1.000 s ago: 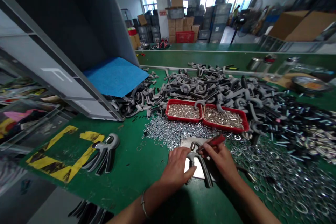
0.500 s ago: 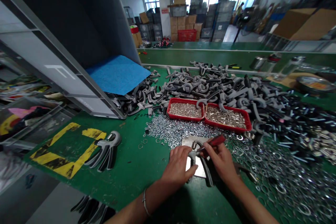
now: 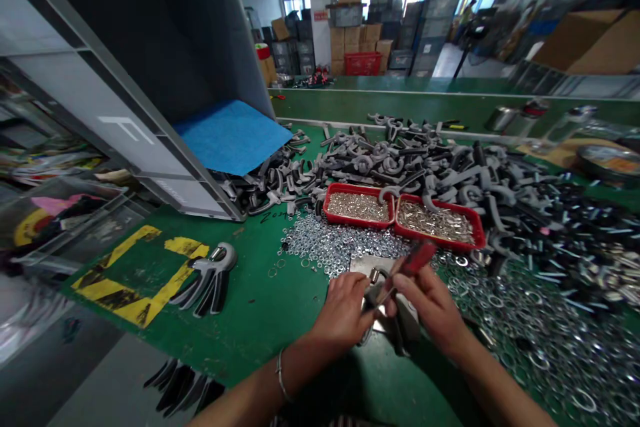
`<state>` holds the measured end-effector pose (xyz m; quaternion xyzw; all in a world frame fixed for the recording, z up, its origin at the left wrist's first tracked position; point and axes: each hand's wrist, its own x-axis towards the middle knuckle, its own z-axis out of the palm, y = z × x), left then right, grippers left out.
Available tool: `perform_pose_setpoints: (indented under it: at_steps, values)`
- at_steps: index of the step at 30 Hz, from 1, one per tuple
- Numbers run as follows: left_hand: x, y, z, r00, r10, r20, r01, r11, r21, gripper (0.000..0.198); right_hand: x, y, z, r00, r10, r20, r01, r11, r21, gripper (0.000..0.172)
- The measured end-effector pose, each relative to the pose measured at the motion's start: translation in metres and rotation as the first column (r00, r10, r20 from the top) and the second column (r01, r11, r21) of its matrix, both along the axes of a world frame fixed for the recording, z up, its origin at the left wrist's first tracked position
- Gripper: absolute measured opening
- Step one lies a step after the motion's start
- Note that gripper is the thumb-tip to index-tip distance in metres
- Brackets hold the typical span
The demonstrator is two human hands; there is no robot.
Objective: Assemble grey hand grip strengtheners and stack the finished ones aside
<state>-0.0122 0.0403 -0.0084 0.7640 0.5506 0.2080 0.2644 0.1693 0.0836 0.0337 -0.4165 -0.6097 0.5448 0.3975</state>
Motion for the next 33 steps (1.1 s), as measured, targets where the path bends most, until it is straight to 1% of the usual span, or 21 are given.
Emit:
perform_pose_setpoints:
  at_steps: [1, 2, 3, 5, 7, 9, 11, 15, 17, 18, 21, 22, 24, 26, 27, 28, 29, 31, 33]
  values:
    - [0.0, 0.0, -0.001, 1.0, 0.003, 0.007, -0.003, 1.0, -0.001, 0.045, 0.002, -0.001, 0.0, 0.993, -0.058, -0.099, 0.053, 0.997, -0.048, 0.022]
    - [-0.001, 0.001, -0.001, 1.0, 0.009, 0.013, -0.009, 1.0, -0.002, 0.046, 0.004, -0.001, -0.002, 0.982, -0.121, -0.147, 0.11, 0.99, -0.085, 0.023]
    - [-0.001, 0.001, -0.002, 1.0, 0.014, 0.019, -0.014, 1.0, -0.004, 0.048, 0.006, 0.0, -0.007, 0.975, -0.173, -0.14, 0.159, 0.982, -0.105, 0.025]
    - [-0.001, 0.002, -0.004, 0.999, 0.019, 0.028, -0.019, 1.0, -0.004, 0.049, 0.011, 0.0, -0.022, 0.979, -0.204, -0.016, 0.201, 0.974, -0.1, 0.028]
    - [-0.002, 0.002, -0.006, 0.999, 0.021, 0.032, -0.021, 1.0, -0.002, 0.048, 0.014, -0.002, -0.038, 0.976, -0.187, 0.115, 0.194, 0.979, -0.059, 0.029]
    - [-0.002, 0.002, -0.008, 0.999, 0.025, 0.038, -0.025, 1.0, 0.004, 0.048, 0.015, -0.005, -0.048, 0.968, -0.195, 0.158, 0.202, 0.979, -0.026, 0.028]
    - [-0.002, 0.002, -0.009, 0.999, 0.029, 0.046, -0.029, 1.0, 0.008, 0.047, 0.015, -0.008, -0.051, 0.968, -0.211, 0.135, 0.217, 0.975, -0.035, 0.027]
    - [-0.002, 0.001, -0.009, 0.999, 0.021, 0.047, -0.021, 1.0, -0.004, 0.046, 0.012, -0.008, -0.045, 0.964, -0.251, 0.087, 0.255, 0.966, -0.04, 0.027]
    - [-0.002, 0.001, -0.009, 0.999, 0.02, 0.048, -0.019, 1.0, -0.01, 0.046, 0.013, -0.007, -0.044, 0.957, -0.259, 0.129, 0.263, 0.965, -0.014, 0.026]
    - [-0.002, 0.001, -0.009, 0.999, 0.019, 0.048, -0.018, 1.0, -0.012, 0.046, 0.013, -0.008, -0.045, 0.949, -0.26, 0.177, 0.262, 0.965, 0.009, 0.025]
    - [-0.002, 0.002, -0.009, 0.999, 0.016, 0.051, -0.016, 1.0, -0.007, 0.046, 0.011, -0.012, -0.047, 0.887, -0.266, 0.377, 0.222, 0.962, 0.157, 0.025]
    - [-0.002, 0.002, -0.009, 0.999, 0.012, 0.05, -0.012, 1.0, -0.004, 0.046, 0.009, -0.014, -0.046, 0.86, -0.259, 0.44, 0.178, 0.96, 0.218, 0.025]
    - [-0.001, 0.002, -0.009, 0.999, 0.01, 0.046, -0.01, 1.0, -0.004, 0.045, 0.003, -0.016, -0.042, 0.82, -0.219, 0.529, 0.049, 0.947, 0.316, 0.023]
    - [-0.001, 0.002, -0.009, 0.999, 0.014, 0.045, -0.013, 1.0, -0.005, 0.044, -0.002, -0.015, -0.036, 0.811, -0.166, 0.561, -0.057, 0.932, 0.358, 0.02]
    - [-0.001, 0.002, -0.009, 0.999, 0.019, 0.046, -0.018, 1.0, -0.005, 0.044, -0.004, -0.013, -0.034, 0.816, -0.153, 0.557, -0.069, 0.932, 0.357, 0.018]
    - [-0.001, 0.002, -0.009, 0.999, 0.023, 0.049, -0.023, 1.0, -0.005, 0.044, -0.005, -0.01, -0.032, 0.828, -0.155, 0.539, -0.046, 0.939, 0.341, 0.017]
    - [-0.001, 0.001, -0.009, 0.998, 0.027, 0.052, -0.027, 1.0, -0.003, 0.045, -0.004, -0.007, -0.031, 0.846, -0.168, 0.505, 0.005, 0.951, 0.308, 0.016]
    - [-0.001, 0.001, -0.009, 0.998, 0.03, 0.055, -0.03, 1.0, 0.0, 0.045, -0.001, -0.003, -0.034, 0.901, -0.199, 0.386, 0.133, 0.973, 0.191, 0.018]
    - [-0.001, 0.001, -0.008, 0.998, 0.031, 0.053, -0.031, 1.0, 0.001, 0.045, 0.004, -0.002, -0.04, 0.953, -0.213, 0.215, 0.208, 0.977, 0.043, 0.022]
